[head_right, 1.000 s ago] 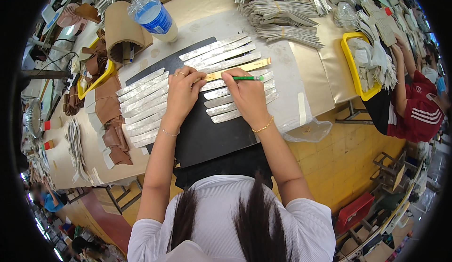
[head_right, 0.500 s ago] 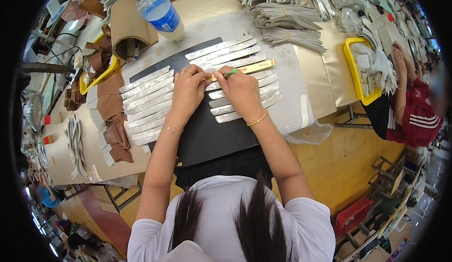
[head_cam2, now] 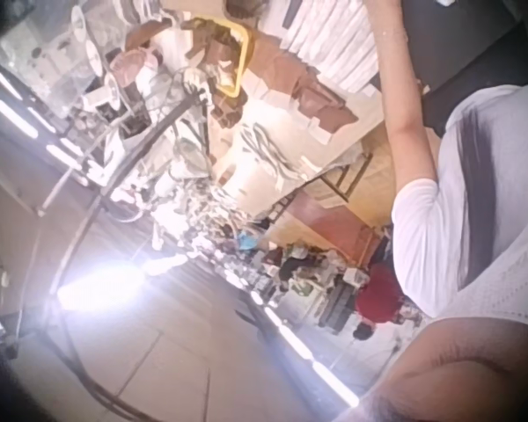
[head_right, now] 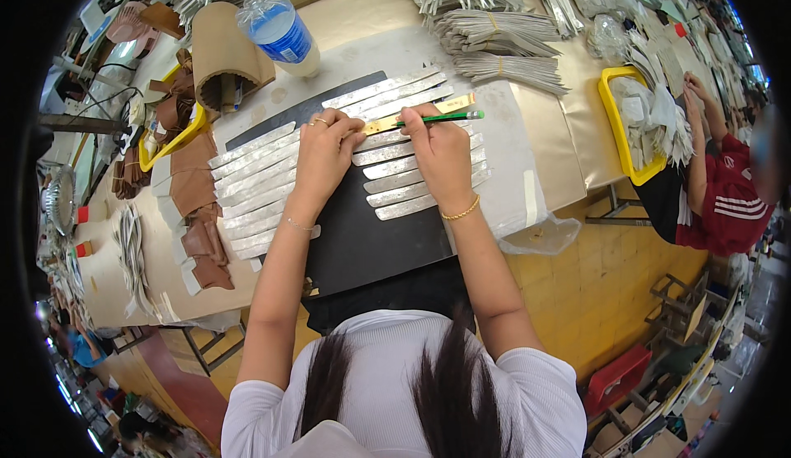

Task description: The person arranges white fabric strips on a black cutting mat, then uses a ruler and pencil to measure and mark the strips. They gather the marked strips and place them into a yellow bin. The workspace includes sewing machines and other fabric materials.

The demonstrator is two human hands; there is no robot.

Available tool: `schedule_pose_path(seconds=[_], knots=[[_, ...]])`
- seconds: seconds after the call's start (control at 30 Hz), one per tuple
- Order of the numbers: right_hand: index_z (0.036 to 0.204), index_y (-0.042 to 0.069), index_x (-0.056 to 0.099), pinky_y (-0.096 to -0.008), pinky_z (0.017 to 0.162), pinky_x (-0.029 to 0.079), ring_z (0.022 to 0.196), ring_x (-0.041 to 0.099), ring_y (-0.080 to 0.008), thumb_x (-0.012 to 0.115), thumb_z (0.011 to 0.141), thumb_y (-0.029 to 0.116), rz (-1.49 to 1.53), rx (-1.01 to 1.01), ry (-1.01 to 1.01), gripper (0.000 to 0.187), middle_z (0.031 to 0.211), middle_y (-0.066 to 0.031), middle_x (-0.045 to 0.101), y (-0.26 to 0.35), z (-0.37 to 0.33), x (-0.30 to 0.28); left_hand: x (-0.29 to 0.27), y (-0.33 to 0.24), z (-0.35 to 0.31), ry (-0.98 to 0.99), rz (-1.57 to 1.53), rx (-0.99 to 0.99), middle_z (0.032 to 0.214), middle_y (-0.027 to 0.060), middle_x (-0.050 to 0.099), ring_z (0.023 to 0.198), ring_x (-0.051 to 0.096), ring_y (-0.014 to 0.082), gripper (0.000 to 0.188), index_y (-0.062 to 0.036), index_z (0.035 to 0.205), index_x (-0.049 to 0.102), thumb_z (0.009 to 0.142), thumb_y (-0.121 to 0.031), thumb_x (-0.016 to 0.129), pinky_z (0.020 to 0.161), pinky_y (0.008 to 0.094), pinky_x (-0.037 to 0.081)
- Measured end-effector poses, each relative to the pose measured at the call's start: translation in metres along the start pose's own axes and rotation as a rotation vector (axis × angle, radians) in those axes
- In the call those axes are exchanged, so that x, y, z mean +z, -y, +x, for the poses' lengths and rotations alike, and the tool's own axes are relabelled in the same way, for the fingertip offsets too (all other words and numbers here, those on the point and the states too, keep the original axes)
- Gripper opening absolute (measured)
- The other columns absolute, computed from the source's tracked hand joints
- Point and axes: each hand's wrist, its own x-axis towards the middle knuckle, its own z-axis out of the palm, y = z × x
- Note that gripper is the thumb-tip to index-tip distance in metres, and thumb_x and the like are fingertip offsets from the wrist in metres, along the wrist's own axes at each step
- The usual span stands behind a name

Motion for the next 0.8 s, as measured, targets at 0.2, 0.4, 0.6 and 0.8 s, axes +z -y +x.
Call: schedule_pose_path(seconds=[0.2, 0.4, 0.6, 0.8], knots=[[0.095, -0.004, 0.07, -0.0254, 0.063, 0.048, 0.071, 0.069, -0.0124, 0.055, 0.104, 0.029, 0.002, -0.002, 0.026, 0.037, 0.075, -0.0095, 0.072, -0.001, -0.005, -0.001, 0.004, 0.005, 0.001, 0.01, -0.005, 0.005, 0.093, 0.0067, 0.064, 0.09, 0.058, 0.0262, 0.012, -0.0064, 0.094, 0.075, 0.084, -0.013, 0.072, 0.084, 0.0382, 0.042], [0.097, -0.004, 0.069, -0.0261, 0.063, 0.048, 0.07, 0.069, -0.0137, 0.055, 0.104, 0.028, 0.006, -0.013, 0.06, 0.035, 0.075, -0.0094, 0.072, -0.006, -0.004, 0.004, 0.005, 0.006, 0.002, 0.008, -0.036, 0.006, 0.092, 0.008, 0.064, 0.09, 0.057, 0.027, 0.013, -0.0045, 0.094, 0.075, 0.083, -0.011, 0.072, 0.085, 0.0384, 0.044], [0.097, 0.0, 0.068, -0.0301, 0.061, 0.049, 0.064, 0.066, -0.019, 0.057, 0.102, 0.027, -0.134, -0.089, 0.117, 0.031, 0.071, -0.0105, 0.069, -0.009, 0.002, 0.016, 0.005, 0.007, 0.003, -0.008, -0.052, 0.013, 0.091, 0.0086, 0.063, 0.089, 0.058, 0.0278, 0.012, -0.0041, 0.093, 0.074, 0.082, -0.01, 0.073, 0.084, 0.039, 0.045], [0.09, 0.006, 0.069, -0.0369, 0.054, 0.048, 0.058, 0.062, -0.0298, 0.06, 0.099, 0.028, -0.29, -0.229, 0.094, 0.026, 0.065, -0.0115, 0.062, -0.012, 0.006, 0.026, 0.008, 0.003, 0.004, -0.018, -0.026, -0.002, 0.088, 0.0063, 0.063, 0.09, 0.059, 0.0267, 0.005, -0.0065, 0.086, 0.074, 0.081, -0.008, 0.072, 0.082, 0.0391, 0.043]])
